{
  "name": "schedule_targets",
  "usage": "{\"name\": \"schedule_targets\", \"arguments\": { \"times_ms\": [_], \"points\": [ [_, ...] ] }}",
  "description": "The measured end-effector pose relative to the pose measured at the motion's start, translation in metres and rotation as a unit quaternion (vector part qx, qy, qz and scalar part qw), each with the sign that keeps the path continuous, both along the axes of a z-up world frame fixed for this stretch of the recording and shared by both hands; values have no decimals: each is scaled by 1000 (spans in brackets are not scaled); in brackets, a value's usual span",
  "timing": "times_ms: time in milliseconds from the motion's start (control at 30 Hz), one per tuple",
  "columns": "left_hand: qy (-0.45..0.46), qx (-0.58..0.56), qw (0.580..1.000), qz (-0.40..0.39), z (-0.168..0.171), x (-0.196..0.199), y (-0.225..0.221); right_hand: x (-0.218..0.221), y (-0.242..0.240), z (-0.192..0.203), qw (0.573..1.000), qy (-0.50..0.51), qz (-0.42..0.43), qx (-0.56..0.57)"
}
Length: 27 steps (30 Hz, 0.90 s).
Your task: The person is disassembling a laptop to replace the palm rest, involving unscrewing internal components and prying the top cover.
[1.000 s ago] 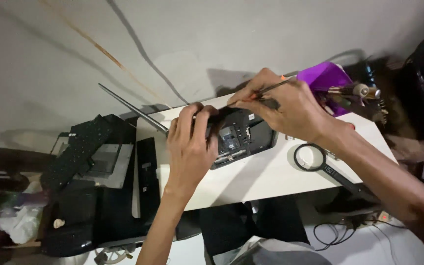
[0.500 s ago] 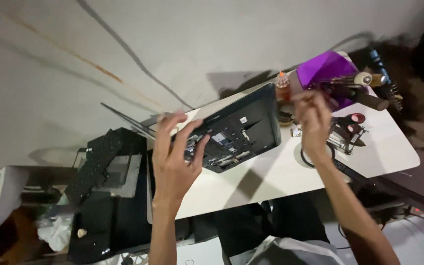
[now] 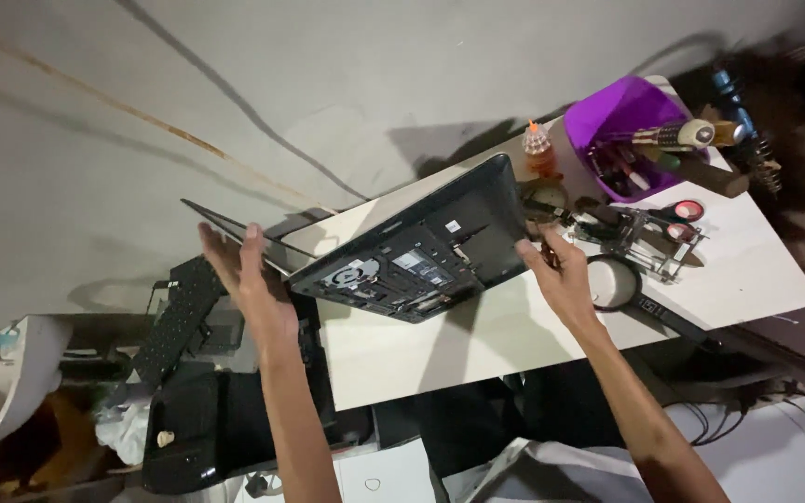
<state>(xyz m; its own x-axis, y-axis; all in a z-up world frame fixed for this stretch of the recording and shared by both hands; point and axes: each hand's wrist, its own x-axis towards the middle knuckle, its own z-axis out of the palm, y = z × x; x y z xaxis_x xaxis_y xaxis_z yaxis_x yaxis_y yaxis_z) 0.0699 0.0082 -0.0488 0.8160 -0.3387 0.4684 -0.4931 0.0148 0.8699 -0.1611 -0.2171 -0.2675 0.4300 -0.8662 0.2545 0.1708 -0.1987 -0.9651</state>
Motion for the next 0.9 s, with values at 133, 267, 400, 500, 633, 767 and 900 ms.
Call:
{"name": "schedule_targets", "arguments": {
  "times_ms": [133, 267, 400, 500, 633, 767, 900],
  "points": [
    [50, -80, 995, -44, -12, 9, -8, -1, 1, 14, 999, 23, -1, -43],
    [72, -88, 993, -30, -14, 14, -7, 7, -7, -7, 998, 21, -3, -51],
    [97, -86, 991, -18, -5, 13, -7, 7, -1, 9, 998, 20, -5, -66],
    [133, -57, 989, 16, 1, 13, -12, 12, -4, -3, 997, 21, -10, -73],
    [121, -3, 993, -6, 8, 21, -16, 19, -19, -33, 995, 37, -22, -88],
    [131, 10, 991, -13, 9, 31, -26, 24, -30, -43, 997, 34, -23, -72],
    [143, 14, 990, -5, 11, 36, -35, 25, -33, -35, 995, 42, -29, -80]
  ]
}}
